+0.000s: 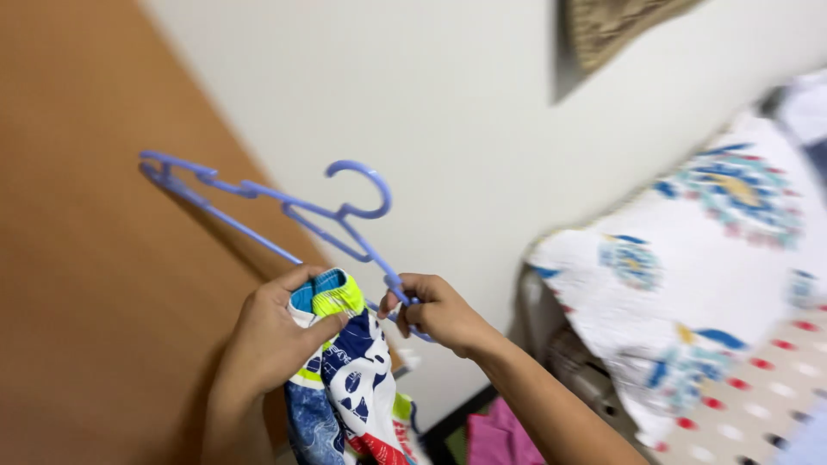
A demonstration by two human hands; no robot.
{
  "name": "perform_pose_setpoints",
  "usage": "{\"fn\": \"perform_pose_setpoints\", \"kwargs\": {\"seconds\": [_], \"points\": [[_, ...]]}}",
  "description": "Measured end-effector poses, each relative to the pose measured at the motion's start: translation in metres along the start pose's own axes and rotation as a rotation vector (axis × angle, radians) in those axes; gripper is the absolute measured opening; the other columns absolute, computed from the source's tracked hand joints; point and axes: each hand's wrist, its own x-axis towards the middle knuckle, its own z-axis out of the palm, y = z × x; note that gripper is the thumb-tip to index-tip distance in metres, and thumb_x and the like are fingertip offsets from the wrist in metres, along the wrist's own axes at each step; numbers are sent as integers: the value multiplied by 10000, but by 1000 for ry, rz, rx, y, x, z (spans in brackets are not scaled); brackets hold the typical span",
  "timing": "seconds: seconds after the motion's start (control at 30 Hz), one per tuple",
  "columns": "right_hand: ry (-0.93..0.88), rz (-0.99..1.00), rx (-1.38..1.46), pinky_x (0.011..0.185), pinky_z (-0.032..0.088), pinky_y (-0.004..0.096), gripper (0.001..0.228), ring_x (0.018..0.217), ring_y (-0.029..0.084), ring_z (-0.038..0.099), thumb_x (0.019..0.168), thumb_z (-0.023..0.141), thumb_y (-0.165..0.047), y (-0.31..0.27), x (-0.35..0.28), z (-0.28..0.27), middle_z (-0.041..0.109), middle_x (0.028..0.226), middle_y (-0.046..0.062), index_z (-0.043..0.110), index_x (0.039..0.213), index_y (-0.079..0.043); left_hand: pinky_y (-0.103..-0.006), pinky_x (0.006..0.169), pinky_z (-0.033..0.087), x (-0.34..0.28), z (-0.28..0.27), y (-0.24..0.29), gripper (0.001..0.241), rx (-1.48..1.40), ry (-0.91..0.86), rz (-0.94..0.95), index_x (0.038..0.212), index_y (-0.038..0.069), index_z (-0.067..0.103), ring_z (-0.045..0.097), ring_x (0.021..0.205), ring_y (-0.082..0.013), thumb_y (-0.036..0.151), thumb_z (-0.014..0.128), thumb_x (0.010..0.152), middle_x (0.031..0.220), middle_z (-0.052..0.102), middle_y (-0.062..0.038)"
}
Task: Hanging clothes on hangers and placing them inside a closet.
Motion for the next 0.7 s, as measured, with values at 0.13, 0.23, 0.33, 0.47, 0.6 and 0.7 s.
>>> {"fn": "perform_pose_setpoints", "kwargs": {"seconds": [0.13,0.23,0.33,0.47,0.6,0.7], "points": [[269,20,69,528,429,239,253,608,108,553,750,486,148,-30,-98,-105,739,1017,128,572,941,6,-269,678,598,21,115,54,374,16,-177,69,1086,34,733,730,751,-102,-5,815,724,852,802,-59],[377,-111,107,473,403,255,152,536,98,494,846,595,103,-69,-168,-167,729,998,200,539,920,-18,-270,690,602,27,202,99,377,-122,-305,150,1089,39,727,736,766,-92,40,828,726,866,807,-38],[600,-163,-37,519,394,225,261,613,49,473,877,712,-66,-113,-243,-219,715,1128,100,591,1108,-51,-275,710,588,25,291,143,402,-68,-419,165,1103,67,756,720,770,-98,64,848,712,858,800,-37],[702,-154,-235,747,551,225,556,832,46,598,859,788,-212,-127,-354,-297,655,1161,1,579,1353,-65,-267,799,566,21,402,184,427,-204,-596,444,1120,41,731,701,883,-99,63,843,709,930,781,-31],[784,-69,-233,717,489,228,623,854,57,571,856,813,-235,-129,-458,-344,649,1062,-4,572,1405,-67,-256,841,549,2,489,225,296,-282,-660,542,1094,44,761,694,917,-100,145,817,822,941,787,-22],[969,-148,-149,859,564,246,545,965,92,647,901,799,-274,-140,-523,-362,676,1096,20,589,1332,-16,-245,897,527,-9,543,244,244,-460,-768,496,1051,31,804,678,955,-95,222,659,1005,966,791,-36]]}}
